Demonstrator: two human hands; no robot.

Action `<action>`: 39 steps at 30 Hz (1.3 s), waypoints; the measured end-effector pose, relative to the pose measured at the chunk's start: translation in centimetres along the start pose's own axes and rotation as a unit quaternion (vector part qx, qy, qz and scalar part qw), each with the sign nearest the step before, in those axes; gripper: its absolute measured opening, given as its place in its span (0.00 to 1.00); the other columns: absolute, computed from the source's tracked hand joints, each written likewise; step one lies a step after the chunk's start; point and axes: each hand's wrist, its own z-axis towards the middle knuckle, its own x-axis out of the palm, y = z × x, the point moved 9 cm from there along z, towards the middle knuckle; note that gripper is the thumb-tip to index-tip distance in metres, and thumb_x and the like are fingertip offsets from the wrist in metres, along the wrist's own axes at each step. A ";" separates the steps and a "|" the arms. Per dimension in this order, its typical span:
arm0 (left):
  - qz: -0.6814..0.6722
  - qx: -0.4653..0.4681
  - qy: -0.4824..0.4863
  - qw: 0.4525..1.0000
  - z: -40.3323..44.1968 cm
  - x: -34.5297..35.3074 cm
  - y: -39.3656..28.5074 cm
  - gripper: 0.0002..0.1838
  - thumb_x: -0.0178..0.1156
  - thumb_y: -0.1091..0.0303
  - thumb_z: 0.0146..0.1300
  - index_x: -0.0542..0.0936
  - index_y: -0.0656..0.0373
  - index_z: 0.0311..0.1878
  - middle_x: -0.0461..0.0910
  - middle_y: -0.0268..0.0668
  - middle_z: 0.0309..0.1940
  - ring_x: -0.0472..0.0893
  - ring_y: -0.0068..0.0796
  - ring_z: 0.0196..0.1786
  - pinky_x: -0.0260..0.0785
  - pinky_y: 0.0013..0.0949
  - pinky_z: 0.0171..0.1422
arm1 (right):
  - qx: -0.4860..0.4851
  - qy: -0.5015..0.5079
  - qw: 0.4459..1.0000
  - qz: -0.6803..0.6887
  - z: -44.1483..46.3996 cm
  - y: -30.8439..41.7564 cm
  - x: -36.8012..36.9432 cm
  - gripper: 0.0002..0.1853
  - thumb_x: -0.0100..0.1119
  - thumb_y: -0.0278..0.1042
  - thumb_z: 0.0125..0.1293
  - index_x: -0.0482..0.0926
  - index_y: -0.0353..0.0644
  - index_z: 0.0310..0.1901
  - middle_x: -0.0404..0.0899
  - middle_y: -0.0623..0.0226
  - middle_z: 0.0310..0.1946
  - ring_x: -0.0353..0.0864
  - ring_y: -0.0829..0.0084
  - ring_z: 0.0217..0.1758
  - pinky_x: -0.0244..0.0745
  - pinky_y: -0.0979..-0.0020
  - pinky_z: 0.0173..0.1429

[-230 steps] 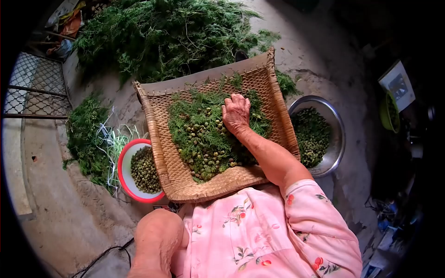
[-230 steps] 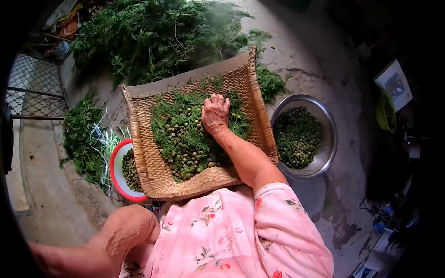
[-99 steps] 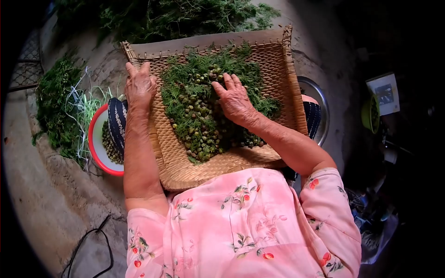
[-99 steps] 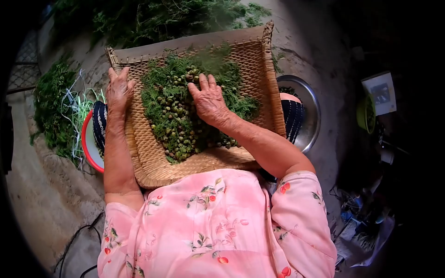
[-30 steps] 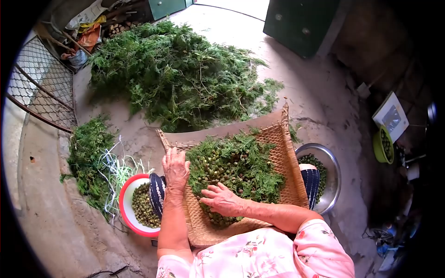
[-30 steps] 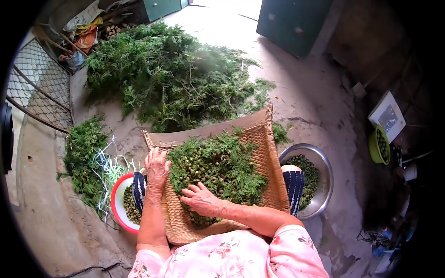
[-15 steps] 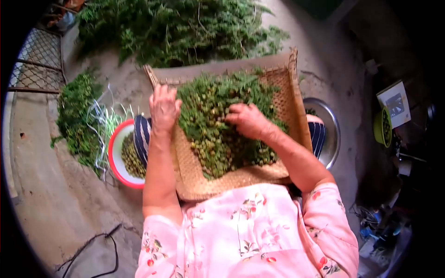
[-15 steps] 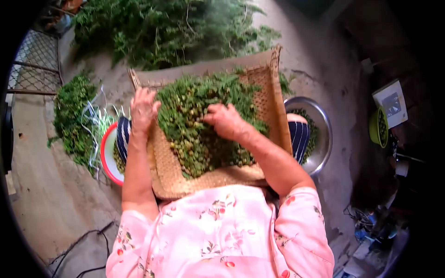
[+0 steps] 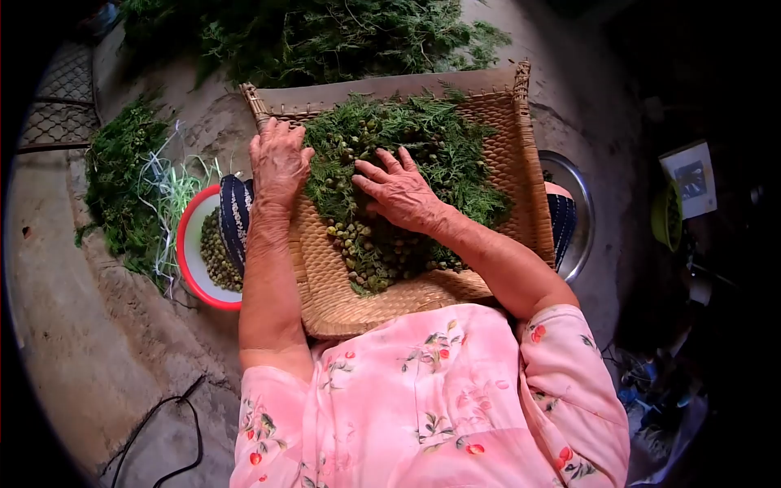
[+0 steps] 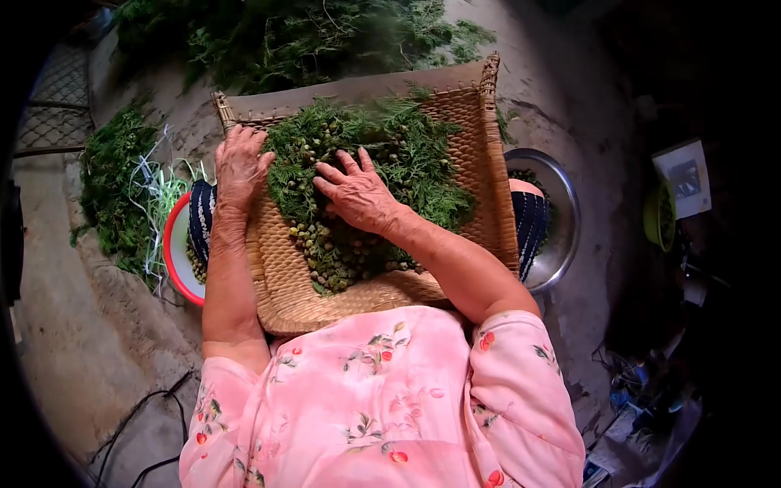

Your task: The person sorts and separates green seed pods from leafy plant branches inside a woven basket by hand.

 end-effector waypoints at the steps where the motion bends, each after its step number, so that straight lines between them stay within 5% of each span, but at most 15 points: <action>1: -0.004 0.003 0.001 1.000 0.0 0.2 0.0 0.21 0.62 0.61 0.55 0.76 0.54 0.52 0.72 0.39 0.55 0.63 0.40 0.66 0.50 0.48 0.68 | 0.009 0.000 1.000 0.002 -0.2 -0.4 -0.1 0.28 0.61 0.42 0.57 0.68 0.47 0.59 0.60 0.66 0.65 0.53 0.53 0.70 0.46 0.38 0.68; 7: -0.004 0.005 -0.006 1.000 0.1 0.3 0.2 0.19 0.61 0.62 0.55 0.77 0.55 0.51 0.73 0.38 0.54 0.64 0.39 0.65 0.50 0.49 0.67 | 0.080 0.043 0.996 -0.012 -1.5 -4.1 -0.8 0.25 0.62 0.41 0.57 0.70 0.53 0.57 0.64 0.70 0.61 0.59 0.58 0.67 0.52 0.37 0.64; 9: 0.004 0.009 -0.005 1.000 0.0 0.1 0.0 0.20 0.62 0.61 0.55 0.77 0.54 0.51 0.74 0.38 0.53 0.64 0.38 0.65 0.51 0.48 0.67 | 0.129 0.127 0.981 -0.067 -2.1 -5.7 -2.1 0.27 0.60 0.41 0.60 0.67 0.56 0.61 0.62 0.72 0.65 0.55 0.60 0.69 0.49 0.45 0.69; 13: 0.009 0.001 -0.010 1.000 0.1 0.2 0.2 0.20 0.61 0.59 0.56 0.77 0.52 0.52 0.74 0.36 0.53 0.63 0.37 0.66 0.51 0.48 0.67 | 0.190 0.115 0.974 -0.035 -3.4 -8.2 -3.5 0.24 0.60 0.37 0.60 0.70 0.54 0.60 0.61 0.70 0.66 0.55 0.59 0.70 0.51 0.49 0.69; 16: 0.016 0.003 0.000 1.000 0.1 0.4 0.3 0.21 0.61 0.58 0.56 0.77 0.52 0.53 0.74 0.36 0.54 0.63 0.37 0.66 0.51 0.48 0.67 | 0.143 0.024 0.988 -0.058 -3.0 -5.9 -5.6 0.23 0.61 0.35 0.59 0.72 0.51 0.57 0.62 0.65 0.65 0.58 0.57 0.68 0.51 0.50 0.70; 19: 0.022 -0.014 0.018 0.999 0.0 0.2 0.2 0.22 0.62 0.58 0.56 0.77 0.53 0.54 0.74 0.35 0.57 0.63 0.36 0.67 0.49 0.44 0.69 | -0.030 -0.011 0.998 0.050 -2.5 0.8 -4.1 0.21 0.62 0.34 0.57 0.75 0.49 0.53 0.64 0.58 0.63 0.61 0.56 0.67 0.54 0.52 0.69; 24: 0.038 -0.016 0.022 0.999 0.2 0.6 0.3 0.23 0.61 0.57 0.56 0.76 0.53 0.55 0.73 0.34 0.58 0.63 0.36 0.67 0.50 0.44 0.68 | -0.259 0.058 0.951 0.160 -6.2 10.3 -0.8 0.18 0.59 0.39 0.55 0.76 0.50 0.49 0.64 0.60 0.62 0.57 0.54 0.68 0.50 0.45 0.70; 28: 0.040 -0.011 0.026 0.999 0.1 0.7 0.3 0.23 0.61 0.57 0.56 0.76 0.52 0.55 0.73 0.34 0.57 0.62 0.36 0.67 0.50 0.44 0.68 | -0.280 0.098 0.943 0.151 -5.7 9.6 0.4 0.17 0.59 0.42 0.56 0.76 0.51 0.48 0.64 0.64 0.61 0.54 0.59 0.69 0.42 0.44 0.70; 34: 0.011 0.006 0.008 1.000 0.0 0.4 0.1 0.20 0.61 0.58 0.56 0.77 0.51 0.52 0.74 0.37 0.54 0.63 0.38 0.67 0.50 0.50 0.67 | -0.241 -0.006 0.970 0.025 -5.6 5.3 -0.6 0.16 0.55 0.32 0.53 0.77 0.47 0.47 0.65 0.64 0.60 0.57 0.60 0.68 0.48 0.49 0.71; 39: 0.023 0.006 0.011 1.000 0.0 0.6 0.2 0.19 0.61 0.58 0.57 0.77 0.51 0.52 0.74 0.36 0.54 0.63 0.37 0.66 0.50 0.50 0.66 | -0.157 -0.024 0.987 -0.030 -4.2 1.3 -0.8 0.16 0.55 0.33 0.55 0.77 0.48 0.47 0.65 0.62 0.60 0.59 0.59 0.67 0.49 0.46 0.70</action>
